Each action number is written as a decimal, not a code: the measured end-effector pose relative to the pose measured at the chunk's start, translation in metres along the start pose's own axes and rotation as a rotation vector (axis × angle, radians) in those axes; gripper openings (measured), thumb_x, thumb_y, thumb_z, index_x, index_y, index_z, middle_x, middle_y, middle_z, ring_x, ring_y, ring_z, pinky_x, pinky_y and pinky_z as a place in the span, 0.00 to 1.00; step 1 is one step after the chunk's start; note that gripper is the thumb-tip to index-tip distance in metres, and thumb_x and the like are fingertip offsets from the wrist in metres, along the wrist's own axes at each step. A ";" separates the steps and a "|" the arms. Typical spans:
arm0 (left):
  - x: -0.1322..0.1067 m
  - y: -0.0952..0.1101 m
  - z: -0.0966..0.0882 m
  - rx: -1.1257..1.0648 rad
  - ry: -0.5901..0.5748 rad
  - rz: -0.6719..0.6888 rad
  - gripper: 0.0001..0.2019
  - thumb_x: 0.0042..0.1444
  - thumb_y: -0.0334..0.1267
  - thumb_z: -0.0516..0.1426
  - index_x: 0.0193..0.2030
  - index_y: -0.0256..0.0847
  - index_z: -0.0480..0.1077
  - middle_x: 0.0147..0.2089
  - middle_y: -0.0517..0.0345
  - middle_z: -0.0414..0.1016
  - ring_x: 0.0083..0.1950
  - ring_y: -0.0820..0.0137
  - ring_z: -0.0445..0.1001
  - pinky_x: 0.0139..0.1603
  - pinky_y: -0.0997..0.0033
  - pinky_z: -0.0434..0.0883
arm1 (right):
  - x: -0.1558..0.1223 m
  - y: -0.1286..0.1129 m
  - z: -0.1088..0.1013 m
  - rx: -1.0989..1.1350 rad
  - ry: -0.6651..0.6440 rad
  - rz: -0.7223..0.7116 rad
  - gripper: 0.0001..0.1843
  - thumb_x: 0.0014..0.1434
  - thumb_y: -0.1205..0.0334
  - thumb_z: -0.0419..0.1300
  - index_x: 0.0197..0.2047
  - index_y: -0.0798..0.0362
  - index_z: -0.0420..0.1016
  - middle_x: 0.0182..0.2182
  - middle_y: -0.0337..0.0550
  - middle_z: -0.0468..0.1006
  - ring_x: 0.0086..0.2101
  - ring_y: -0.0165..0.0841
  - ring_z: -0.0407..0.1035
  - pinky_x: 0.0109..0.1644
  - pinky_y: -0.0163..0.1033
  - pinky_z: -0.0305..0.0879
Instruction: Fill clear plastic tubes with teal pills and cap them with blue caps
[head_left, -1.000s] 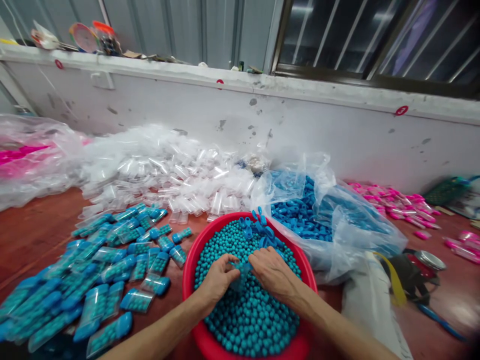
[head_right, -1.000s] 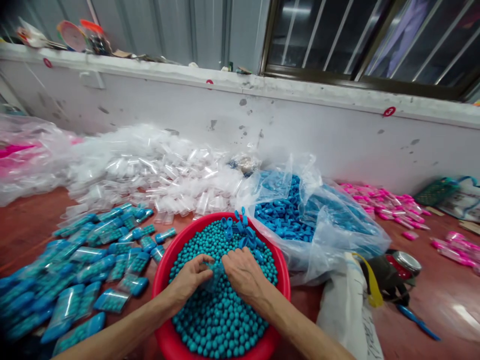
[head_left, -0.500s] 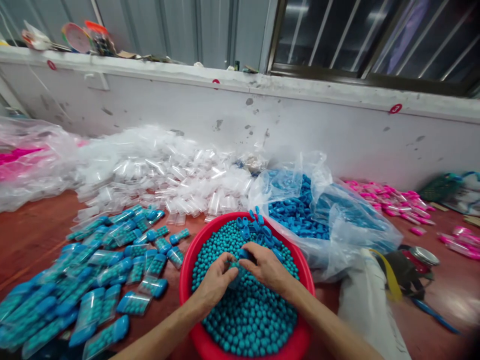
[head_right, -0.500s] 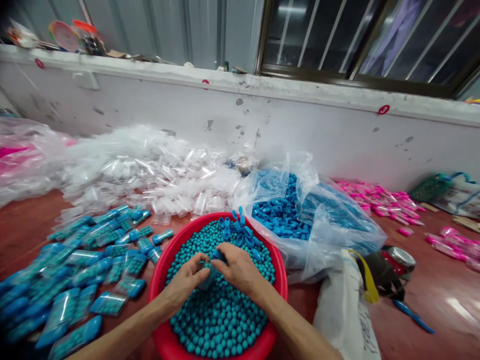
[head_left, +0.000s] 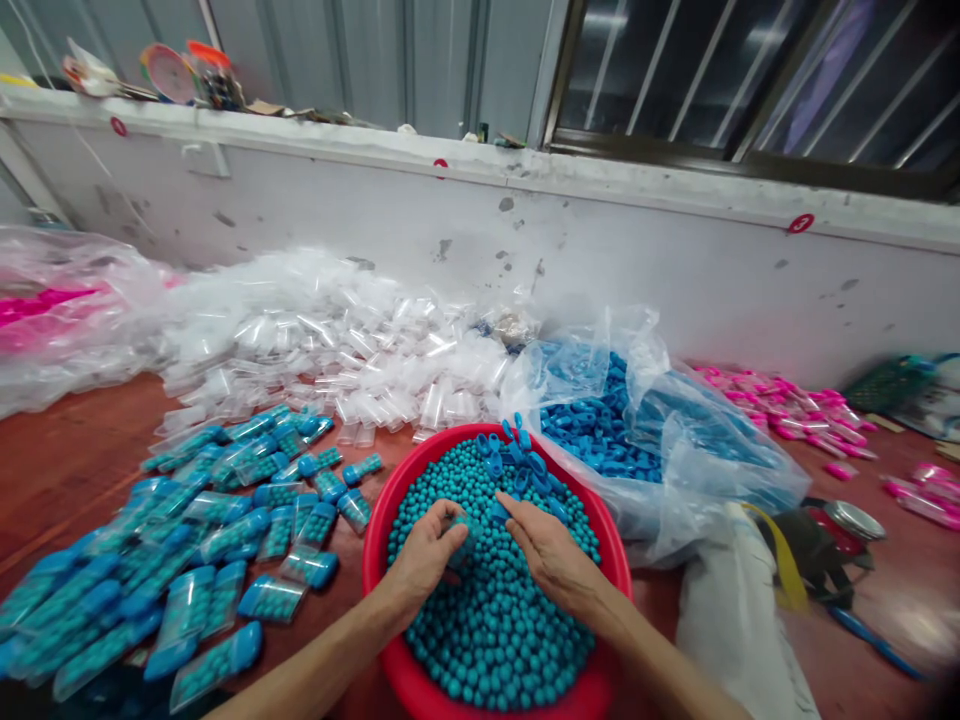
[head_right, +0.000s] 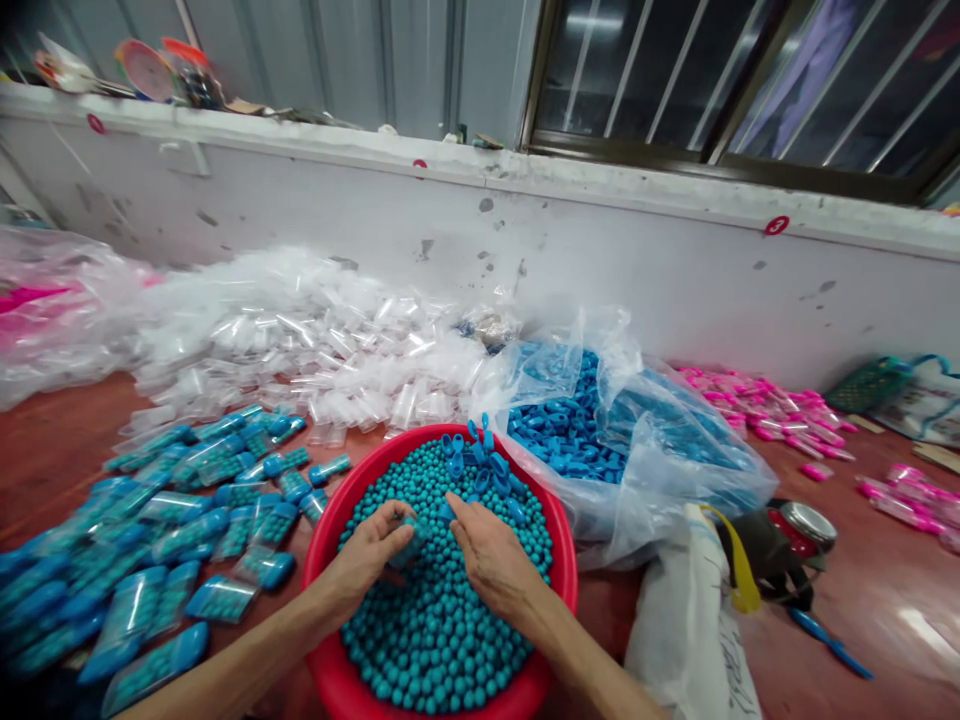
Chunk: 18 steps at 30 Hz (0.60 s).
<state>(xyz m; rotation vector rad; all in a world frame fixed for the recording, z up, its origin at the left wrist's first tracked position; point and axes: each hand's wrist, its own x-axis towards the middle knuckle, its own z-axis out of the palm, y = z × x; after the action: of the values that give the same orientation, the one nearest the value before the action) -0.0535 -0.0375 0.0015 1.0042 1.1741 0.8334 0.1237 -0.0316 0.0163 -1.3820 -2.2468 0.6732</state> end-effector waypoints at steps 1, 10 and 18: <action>0.000 0.000 0.000 -0.013 -0.001 -0.006 0.17 0.44 0.49 0.55 0.37 0.42 0.58 0.27 0.65 0.63 0.27 0.74 0.67 0.20 0.80 0.62 | 0.003 -0.005 -0.001 0.055 -0.002 -0.019 0.19 0.62 0.62 0.44 0.55 0.54 0.63 0.45 0.49 0.72 0.45 0.35 0.66 0.49 0.40 0.60; -0.001 -0.010 0.001 -0.144 -0.116 0.054 0.23 0.45 0.47 0.57 0.46 0.41 0.57 0.30 0.64 0.64 0.19 0.78 0.66 0.13 0.81 0.61 | 0.012 -0.014 0.014 0.483 0.068 0.162 0.12 0.57 0.60 0.51 0.37 0.54 0.74 0.19 0.34 0.68 0.20 0.27 0.61 0.24 0.30 0.58; -0.002 -0.009 0.002 -0.148 -0.073 0.041 0.33 0.42 0.48 0.58 0.54 0.40 0.54 0.30 0.61 0.65 0.19 0.78 0.66 0.13 0.80 0.60 | 0.007 -0.016 0.010 0.361 0.094 0.033 0.14 0.57 0.62 0.51 0.26 0.53 0.75 0.22 0.36 0.72 0.27 0.30 0.66 0.33 0.32 0.59</action>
<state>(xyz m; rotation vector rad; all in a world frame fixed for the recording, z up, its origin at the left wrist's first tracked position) -0.0518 -0.0424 -0.0057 0.9319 1.0171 0.8958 0.1038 -0.0337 0.0191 -1.2440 -1.9175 0.9497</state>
